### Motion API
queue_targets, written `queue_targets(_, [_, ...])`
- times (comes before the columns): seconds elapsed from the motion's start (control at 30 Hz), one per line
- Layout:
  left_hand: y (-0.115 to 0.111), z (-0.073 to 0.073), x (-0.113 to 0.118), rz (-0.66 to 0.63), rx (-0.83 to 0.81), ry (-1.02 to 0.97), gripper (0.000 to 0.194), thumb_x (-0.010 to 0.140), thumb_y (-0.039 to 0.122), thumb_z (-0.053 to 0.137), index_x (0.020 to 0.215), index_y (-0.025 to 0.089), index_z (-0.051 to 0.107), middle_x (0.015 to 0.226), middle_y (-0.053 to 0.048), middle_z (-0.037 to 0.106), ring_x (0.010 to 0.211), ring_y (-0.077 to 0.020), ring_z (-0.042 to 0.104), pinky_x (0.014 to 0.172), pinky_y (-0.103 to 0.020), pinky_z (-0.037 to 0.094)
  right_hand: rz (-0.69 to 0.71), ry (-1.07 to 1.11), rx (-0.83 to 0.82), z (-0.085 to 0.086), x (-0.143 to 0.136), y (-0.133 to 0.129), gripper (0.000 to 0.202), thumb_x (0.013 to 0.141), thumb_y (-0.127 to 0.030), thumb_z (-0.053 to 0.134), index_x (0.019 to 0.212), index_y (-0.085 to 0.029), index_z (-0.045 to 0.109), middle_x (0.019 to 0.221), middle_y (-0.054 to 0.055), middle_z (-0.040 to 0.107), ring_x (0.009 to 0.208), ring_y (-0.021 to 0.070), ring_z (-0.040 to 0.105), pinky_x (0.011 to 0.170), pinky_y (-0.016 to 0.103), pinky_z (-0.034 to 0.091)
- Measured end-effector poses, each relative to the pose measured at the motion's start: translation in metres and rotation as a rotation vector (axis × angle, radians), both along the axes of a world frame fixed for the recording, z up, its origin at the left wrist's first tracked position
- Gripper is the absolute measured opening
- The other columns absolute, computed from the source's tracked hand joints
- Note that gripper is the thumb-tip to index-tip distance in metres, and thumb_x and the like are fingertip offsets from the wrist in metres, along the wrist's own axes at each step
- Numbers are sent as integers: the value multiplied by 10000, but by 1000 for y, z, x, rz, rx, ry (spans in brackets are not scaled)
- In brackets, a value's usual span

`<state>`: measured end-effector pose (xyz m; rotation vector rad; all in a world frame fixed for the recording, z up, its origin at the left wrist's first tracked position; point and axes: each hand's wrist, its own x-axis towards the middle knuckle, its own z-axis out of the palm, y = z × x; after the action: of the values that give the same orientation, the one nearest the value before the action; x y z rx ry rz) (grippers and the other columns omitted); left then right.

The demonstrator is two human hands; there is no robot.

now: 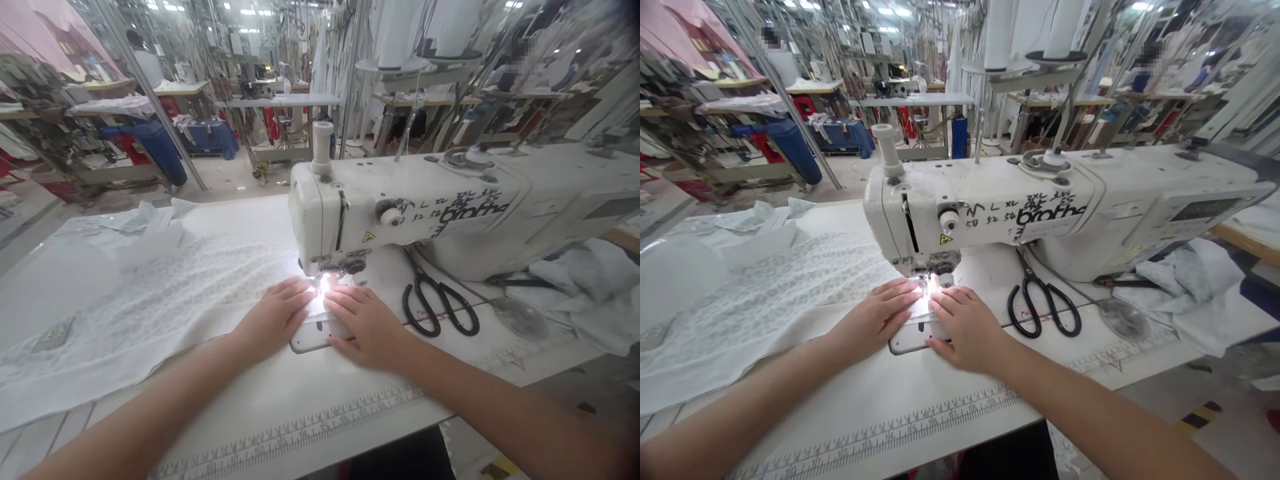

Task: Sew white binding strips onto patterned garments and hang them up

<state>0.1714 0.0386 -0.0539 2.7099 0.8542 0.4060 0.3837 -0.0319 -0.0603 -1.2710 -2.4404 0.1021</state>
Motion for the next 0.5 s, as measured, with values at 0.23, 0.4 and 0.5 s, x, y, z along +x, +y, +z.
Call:
queue_targets(0.23, [2, 1, -2, -23, 39, -1, 311, 918, 237, 372, 1188, 203, 522, 1281, -58, 521, 1240, -247, 387, 1006, -459, 373, 5, 7, -2, 1, 0, 0, 496, 841, -374, 508, 1235, -74, 495, 1247, 144, 529, 1154, 300, 427, 992, 465, 348])
queue_targets(0.4, [-1, 1, -5, -150, -27, -49, 308, 930, 220, 364, 1184, 223, 539, 1229, -55, 545, 1185, -207, 436, 990, -407, 403, 39, 4, 0, 0, 3, -6, 493, 853, -385, 498, 1239, -77, 489, 1269, 149, 510, 1189, 299, 405, 997, 473, 348])
queue_targets(0.5, [-3, 3, -8, -184, -92, -44, 320, 936, 235, 367, 1215, 245, 524, 1250, -35, 536, 1196, -191, 422, 1011, -385, 384, 58, -5, 3, -1, 4, -10, 509, 857, -398, 499, 1237, -60, 489, 1267, 161, 507, 1190, 301, 406, 999, 467, 351])
